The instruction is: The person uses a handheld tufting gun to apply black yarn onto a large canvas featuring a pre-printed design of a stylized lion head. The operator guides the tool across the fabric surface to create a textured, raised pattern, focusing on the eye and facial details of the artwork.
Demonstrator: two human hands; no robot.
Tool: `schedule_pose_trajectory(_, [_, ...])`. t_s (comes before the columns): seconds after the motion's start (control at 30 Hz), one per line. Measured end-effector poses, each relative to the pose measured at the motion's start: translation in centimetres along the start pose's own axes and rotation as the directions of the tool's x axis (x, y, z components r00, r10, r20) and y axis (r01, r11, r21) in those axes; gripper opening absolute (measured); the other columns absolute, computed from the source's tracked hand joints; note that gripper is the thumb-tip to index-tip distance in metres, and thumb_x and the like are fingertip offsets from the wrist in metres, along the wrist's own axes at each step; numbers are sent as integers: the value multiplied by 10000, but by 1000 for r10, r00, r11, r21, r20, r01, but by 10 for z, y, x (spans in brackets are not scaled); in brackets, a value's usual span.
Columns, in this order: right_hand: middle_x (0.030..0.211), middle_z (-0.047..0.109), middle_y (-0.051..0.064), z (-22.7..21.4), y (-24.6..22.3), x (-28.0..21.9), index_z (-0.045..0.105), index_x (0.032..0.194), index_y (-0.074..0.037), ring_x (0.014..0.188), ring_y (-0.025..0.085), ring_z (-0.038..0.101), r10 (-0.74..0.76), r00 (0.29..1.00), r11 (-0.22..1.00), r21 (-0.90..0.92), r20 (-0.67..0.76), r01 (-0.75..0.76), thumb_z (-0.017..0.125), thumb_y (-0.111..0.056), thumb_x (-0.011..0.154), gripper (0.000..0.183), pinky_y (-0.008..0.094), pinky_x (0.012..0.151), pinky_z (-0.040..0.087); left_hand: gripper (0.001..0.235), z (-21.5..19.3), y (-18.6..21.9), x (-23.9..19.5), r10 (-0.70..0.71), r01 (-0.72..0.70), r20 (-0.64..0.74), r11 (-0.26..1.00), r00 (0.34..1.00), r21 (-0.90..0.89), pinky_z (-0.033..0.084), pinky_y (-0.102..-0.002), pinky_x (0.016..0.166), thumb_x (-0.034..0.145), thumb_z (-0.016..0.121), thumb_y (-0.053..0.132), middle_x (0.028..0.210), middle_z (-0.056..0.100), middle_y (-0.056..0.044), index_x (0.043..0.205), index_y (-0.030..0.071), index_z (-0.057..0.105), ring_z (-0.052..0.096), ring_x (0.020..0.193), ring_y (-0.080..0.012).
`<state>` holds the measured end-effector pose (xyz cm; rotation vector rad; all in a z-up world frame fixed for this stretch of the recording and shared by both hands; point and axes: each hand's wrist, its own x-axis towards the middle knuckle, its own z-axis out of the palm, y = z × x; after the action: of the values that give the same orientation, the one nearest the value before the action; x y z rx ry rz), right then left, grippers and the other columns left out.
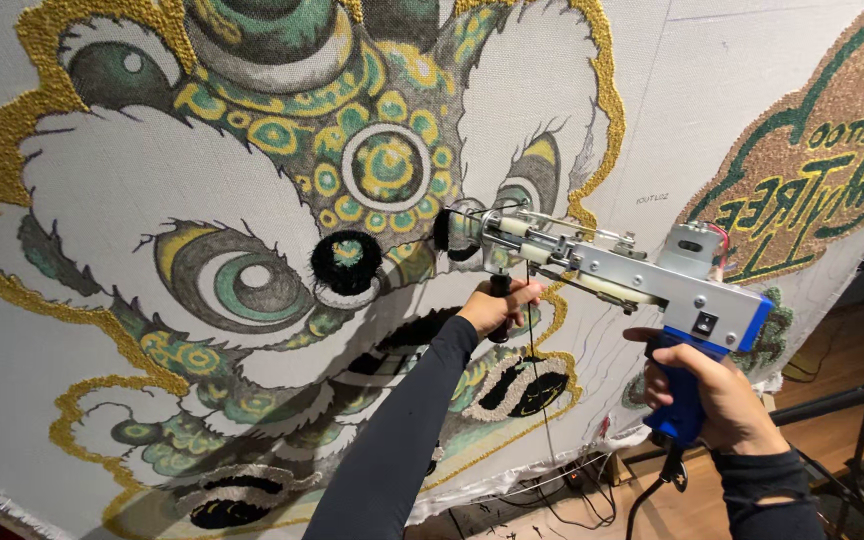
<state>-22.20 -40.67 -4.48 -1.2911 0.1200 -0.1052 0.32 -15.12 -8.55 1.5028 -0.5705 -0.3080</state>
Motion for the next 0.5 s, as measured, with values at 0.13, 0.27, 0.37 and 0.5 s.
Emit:
schedule_pose_trajectory(0.13, [640, 502, 48, -19, 5, -3, 658, 1144, 7, 536, 170, 475, -10, 995, 996, 88, 97, 1, 607, -182, 863, 342, 332, 516, 402, 441, 11, 1, -4, 87, -85, 57, 996, 995, -41, 457, -246, 517, 963, 713, 387, 1019, 776, -27, 1196, 16, 757, 585, 585, -70])
schedule_pose_trajectory(0.27, [644, 501, 34, -28, 3, -5, 632, 1217, 33, 530, 155, 465, -2, 988, 993, 119, 157, -17, 626, -201, 870, 419, 334, 508, 406, 373, 21, 5, -19, 112, -111, -18, 994, 994, 22, 439, -248, 484, 987, 689, 346, 1032, 791, -44, 1202, 50, 761, 513, 522, -57])
schedule_pose_trajectory(0.37, [656, 508, 34, -24, -3, -4, 612, 1310, 3, 544, 149, 469, 78, 975, 991, 88, 207, -98, 631, -252, 859, 518, 327, 514, 414, 352, 26, -2, -38, 71, -75, -120, 997, 990, -29, 417, -234, 446, 983, 655, 340, 1056, 792, -47, 1238, 116, 751, 474, 461, -52])
schedule_pose_trajectory(0.5, [811, 600, 72, -21, -15, -3, 532, 1442, 36, 651, 178, 573, 107, 883, 981, 94, 458, -167, 608, -376, 873, 707, 341, 550, 491, 398, 26, -27, -63, 68, -112, -178, 962, 982, -248, 375, -233, 403, 965, 632, 340, 1125, 790, -59, 1269, 109, 745, 456, 444, -40])
